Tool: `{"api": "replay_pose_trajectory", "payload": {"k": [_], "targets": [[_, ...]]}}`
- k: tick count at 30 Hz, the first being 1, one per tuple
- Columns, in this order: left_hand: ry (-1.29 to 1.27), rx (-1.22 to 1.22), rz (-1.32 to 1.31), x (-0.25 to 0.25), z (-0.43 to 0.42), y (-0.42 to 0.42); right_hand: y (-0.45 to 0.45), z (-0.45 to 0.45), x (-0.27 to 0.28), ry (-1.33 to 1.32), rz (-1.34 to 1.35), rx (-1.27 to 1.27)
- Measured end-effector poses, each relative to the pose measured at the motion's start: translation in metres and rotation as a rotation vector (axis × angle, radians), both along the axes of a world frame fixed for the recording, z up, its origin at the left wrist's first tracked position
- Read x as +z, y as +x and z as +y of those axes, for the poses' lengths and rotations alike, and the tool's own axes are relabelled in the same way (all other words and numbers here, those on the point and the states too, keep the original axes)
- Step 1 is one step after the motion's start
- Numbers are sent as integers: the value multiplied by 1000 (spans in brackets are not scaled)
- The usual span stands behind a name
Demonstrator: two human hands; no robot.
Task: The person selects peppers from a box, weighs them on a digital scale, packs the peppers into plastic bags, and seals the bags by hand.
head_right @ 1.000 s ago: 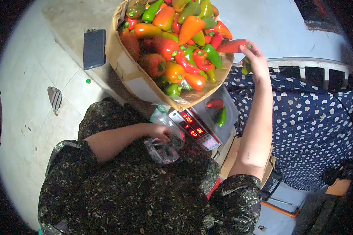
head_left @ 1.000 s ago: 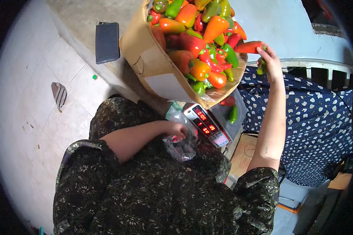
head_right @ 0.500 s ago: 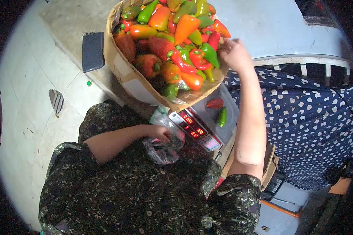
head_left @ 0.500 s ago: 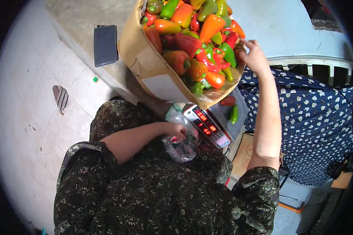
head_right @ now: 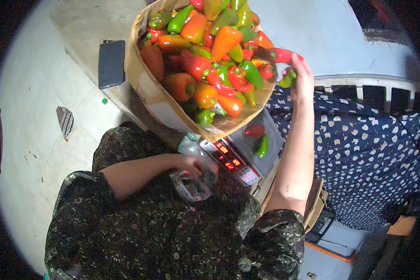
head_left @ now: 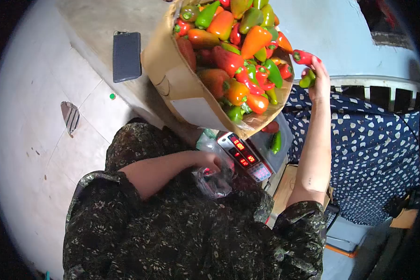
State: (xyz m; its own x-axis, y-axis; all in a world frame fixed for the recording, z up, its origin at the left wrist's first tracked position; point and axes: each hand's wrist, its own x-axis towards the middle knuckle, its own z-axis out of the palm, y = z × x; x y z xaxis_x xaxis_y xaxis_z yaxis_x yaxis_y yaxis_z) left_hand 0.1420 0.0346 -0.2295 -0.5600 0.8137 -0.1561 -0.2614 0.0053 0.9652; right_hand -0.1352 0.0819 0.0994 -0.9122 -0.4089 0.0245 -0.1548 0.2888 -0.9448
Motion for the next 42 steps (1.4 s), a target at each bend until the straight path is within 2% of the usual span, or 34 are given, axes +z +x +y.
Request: {"api": "replay_pose_trajectory", "payload": {"k": [3,5,6,9,10,13,16,19,21,23,25,28,29,33,35,36,39,40,41,42], "targets": [[22,7,9,-7,5,-2,14,-28,1,217,51,119],[0,-3,26,-5,4,-4,-16,-34,-21,510,518,251],[-12,-5,31,-5,3,-3,-4,-48,-14,645,424,157],[51,61,85,-8,0,0,-17,-62,-34,705,428,241],[26,64,99,-9,1,0,-10,-67,-40,618,412,211],[-26,81,101,-5,-1,0,4,-77,-35,581,406,39],[-42,107,12,10,-9,1,26,-73,-19,590,49,50],[-65,-11,-64,19,-9,-2,38,-62,-31,523,244,164],[-17,-114,-68,15,-7,-9,40,-51,-24,320,236,173],[-30,-13,9,15,-8,-5,60,-33,4,76,169,190],[-17,65,52,16,-10,-2,69,15,33,46,110,138],[2,116,69,19,-12,-3,78,101,38,264,-10,9],[-18,117,82,19,-12,-4,77,130,24,376,-27,-36],[-75,181,246,-2,-6,-9,48,276,-98,803,63,-288],[-81,259,141,5,-9,-5,54,295,-124,972,-51,-402],[-88,299,89,10,-10,-3,49,300,-125,1106,-82,-264],[18,322,-74,20,-14,3,43,306,-161,952,-97,-343],[-25,331,-85,21,-13,4,52,286,-154,797,-197,-429],[-67,342,-94,22,-13,5,65,265,-146,622,-140,-430],[-105,354,-104,17,-16,7,49,273,-178,624,-100,-577]]}}
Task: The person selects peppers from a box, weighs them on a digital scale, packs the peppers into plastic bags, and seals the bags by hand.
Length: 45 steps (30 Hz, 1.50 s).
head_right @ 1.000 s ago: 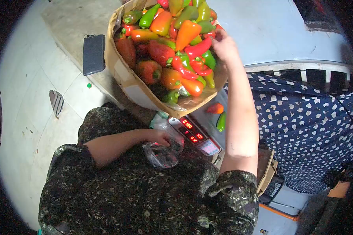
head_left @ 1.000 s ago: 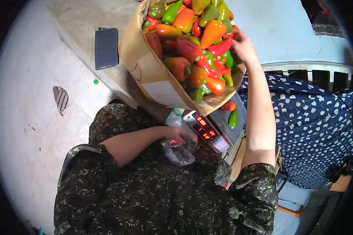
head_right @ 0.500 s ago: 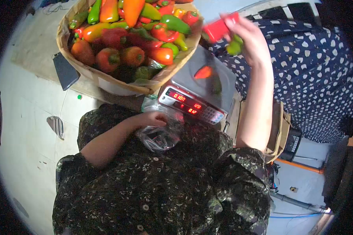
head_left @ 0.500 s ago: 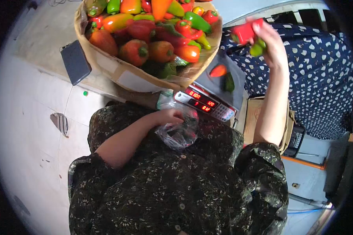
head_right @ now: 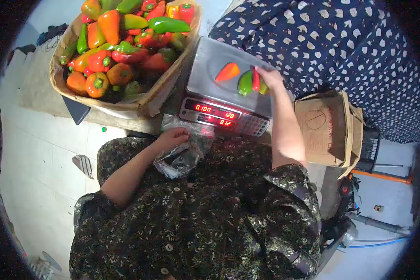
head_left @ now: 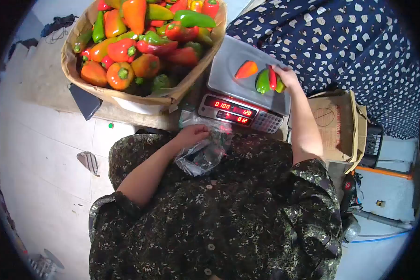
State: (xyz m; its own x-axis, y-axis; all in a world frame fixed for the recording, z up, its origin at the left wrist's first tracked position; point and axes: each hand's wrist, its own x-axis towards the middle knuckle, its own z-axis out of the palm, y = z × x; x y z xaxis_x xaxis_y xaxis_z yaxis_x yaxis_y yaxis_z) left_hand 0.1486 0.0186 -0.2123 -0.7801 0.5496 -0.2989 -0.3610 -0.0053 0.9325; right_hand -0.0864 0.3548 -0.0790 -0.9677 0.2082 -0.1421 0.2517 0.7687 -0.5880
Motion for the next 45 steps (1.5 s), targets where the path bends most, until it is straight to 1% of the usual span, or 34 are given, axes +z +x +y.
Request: {"api": "replay_pose_trajectory", "payload": {"k": [1,2,3,5,6,8,10,11,14,15,17,18,21,23,24,25,27,30,33,40,43,45], "targets": [[-20,0,1,1,-1,0,-18,12,-30,29,73,-128],[-39,-2,1,2,-2,0,-18,4,-29,155,166,-222],[-57,-5,-2,5,-4,1,-20,6,-31,221,123,-253],[-121,-2,23,14,-5,0,-18,16,-35,258,96,-328],[-150,1,42,16,-5,-1,1,-4,-9,254,-23,-418],[-150,-3,83,6,-3,-2,8,13,-23,305,-55,-454],[-127,3,100,-2,-2,-2,18,18,-24,340,-121,-458],[-106,11,96,-6,-1,-2,20,21,-25,345,-107,-451],[-89,7,41,4,-4,-2,21,24,-32,354,-71,-433],[-90,0,17,8,-4,-2,22,23,-28,308,-22,-447],[-54,41,70,4,-3,-1,22,21,-19,213,75,-472],[-35,60,94,2,-3,1,20,32,-17,134,181,-438],[-95,-22,9,8,-5,-3,49,43,10,179,548,-340],[-88,-42,92,5,-5,-5,80,53,19,323,718,-260],[-83,-54,134,4,-5,-5,96,55,23,356,737,-247],[-48,-31,117,1,-4,-4,111,63,20,400,765,-240],[16,11,81,-6,0,-2,140,76,9,464,733,-321],[-8,-2,96,11,-2,-2,171,95,-22,485,561,-534],[-30,-40,54,10,-5,-4,173,103,-30,289,494,-655],[-43,-53,146,-1,-5,-7,164,78,-30,483,513,-340],[-64,-64,132,0,-5,-8,166,68,-27,507,496,-259],[-71,-74,130,1,-5,-9,166,70,-28,507,507,-250]]}}
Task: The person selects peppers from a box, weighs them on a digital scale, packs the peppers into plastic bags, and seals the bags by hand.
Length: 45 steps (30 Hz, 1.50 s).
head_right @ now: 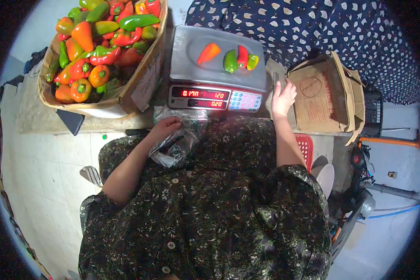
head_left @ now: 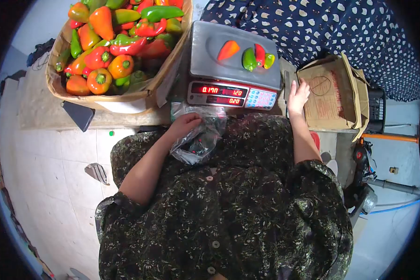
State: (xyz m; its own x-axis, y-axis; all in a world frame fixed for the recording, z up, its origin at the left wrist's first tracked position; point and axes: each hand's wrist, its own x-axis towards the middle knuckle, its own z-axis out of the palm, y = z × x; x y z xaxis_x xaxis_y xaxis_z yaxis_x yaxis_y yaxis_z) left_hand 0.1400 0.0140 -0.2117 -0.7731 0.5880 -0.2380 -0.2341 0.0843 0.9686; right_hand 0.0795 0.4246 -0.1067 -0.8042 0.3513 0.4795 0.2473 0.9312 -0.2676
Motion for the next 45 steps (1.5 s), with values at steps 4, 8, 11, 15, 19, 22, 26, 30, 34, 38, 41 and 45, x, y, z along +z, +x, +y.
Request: {"api": "replay_pose_trajectory", "payload": {"k": [4,8,11,15,19,22,26,30,34,38,41,45], "targets": [[25,42,-81,0,0,2,0,-6,3,4,19,12],[-15,-51,-127,39,-7,1,5,-36,20,-27,87,224],[-92,21,65,66,-17,5,18,-99,37,-411,53,483],[-69,293,163,144,7,19,64,-200,58,-1008,-464,887],[-268,321,441,193,22,22,69,-222,66,-1246,-633,1234],[-395,292,363,217,20,20,53,-191,72,-999,-862,1128],[-498,88,323,223,18,10,51,-163,61,-1419,-552,1054],[-314,241,237,223,22,-2,30,-124,73,-1429,-467,884],[-177,441,278,234,31,-13,20,-114,66,-2070,-317,967],[-47,516,319,238,43,-20,20,-106,62,-2137,-179,1070],[-10,536,316,243,49,-17,22,-107,66,-2178,-159,1025],[-41,546,280,244,59,-7,21,-107,61,-2149,-122,995]]}}
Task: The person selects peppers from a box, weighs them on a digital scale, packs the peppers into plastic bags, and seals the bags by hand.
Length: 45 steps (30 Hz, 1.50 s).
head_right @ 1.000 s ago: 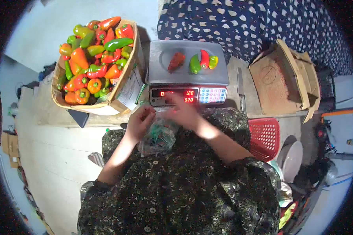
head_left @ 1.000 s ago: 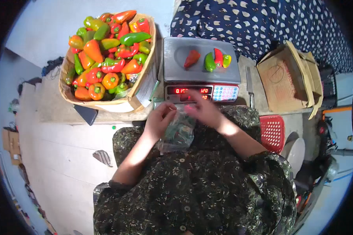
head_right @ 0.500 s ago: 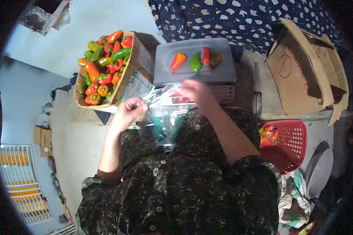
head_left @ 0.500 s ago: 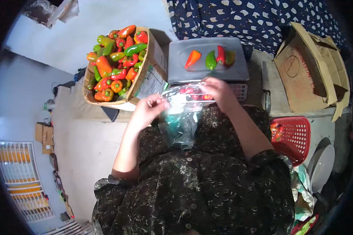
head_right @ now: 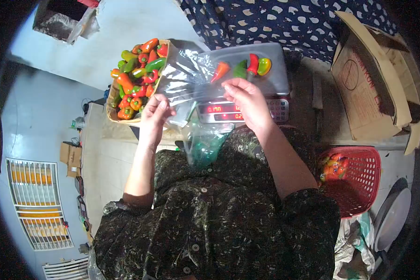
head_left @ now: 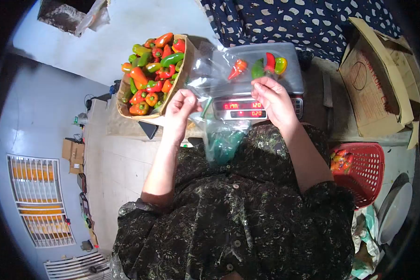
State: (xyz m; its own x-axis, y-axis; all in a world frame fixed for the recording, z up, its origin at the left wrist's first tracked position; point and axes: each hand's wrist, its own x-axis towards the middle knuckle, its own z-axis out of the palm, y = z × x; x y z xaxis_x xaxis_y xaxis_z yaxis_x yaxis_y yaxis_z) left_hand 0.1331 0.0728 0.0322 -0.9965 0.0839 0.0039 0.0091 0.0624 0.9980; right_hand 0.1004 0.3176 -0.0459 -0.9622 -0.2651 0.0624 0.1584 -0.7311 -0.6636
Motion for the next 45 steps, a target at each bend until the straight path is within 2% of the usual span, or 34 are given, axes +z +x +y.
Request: {"api": "replay_pose_trajectory", "payload": {"k": [1,3,4,5,6,7,9,11,13,14,15,16,18,19,20,21,23,25,29,34,37,41,45], "targets": [[-3,3,-16,-1,0,4,0,-3,-2,0,-4,-14],[-38,-210,-190,-2,13,21,0,-5,-4,-4,-11,-30],[-303,-326,-201,-21,7,26,0,-5,-3,-40,-38,-63],[-379,-440,-132,-40,7,33,-2,-4,-3,-75,-63,-95],[-164,-599,-435,-58,3,38,-4,-3,-4,-109,-88,-124],[-228,-627,-459,-73,-4,44,-8,3,-6,-71,-98,-150],[-229,-525,-337,-87,-25,50,-20,23,-16,5,-120,-203],[-248,-314,-341,-81,-50,47,-28,52,-33,733,258,-338],[-111,-84,-219,-61,-67,41,-31,54,-35,782,380,-303],[-91,58,-116,-48,-73,38,-31,51,-36,474,297,-215],[-217,216,15,-19,-75,38,-30,49,-35,172,204,-135],[-260,414,56,17,-68,40,-31,46,-36,762,623,-393],[-67,546,350,74,-71,49,-19,28,-17,954,465,-324],[-89,520,505,95,-70,58,-10,15,0,480,-73,-66],[-112,472,630,112,-68,65,-23,17,-29,534,144,145],[-134,387,716,123,-66,70,-25,18,-24,917,346,173],[-198,121,759,127,-48,75,-24,6,-38,906,367,267],[-282,-168,716,119,-28,76,-25,-3,-63,1045,626,81],[-408,-526,531,87,12,71,-24,-6,-63,1126,452,192],[-457,-679,366,54,33,67,-17,0,-54,1116,465,91],[-466,-726,319,44,34,64,-23,-5,-60,1162,493,141],[-467,-763,287,40,34,60,-22,-5,-58,1143,447,124],[-461,-768,281,37,34,63,-24,-8,-62,1095,532,74]]}}
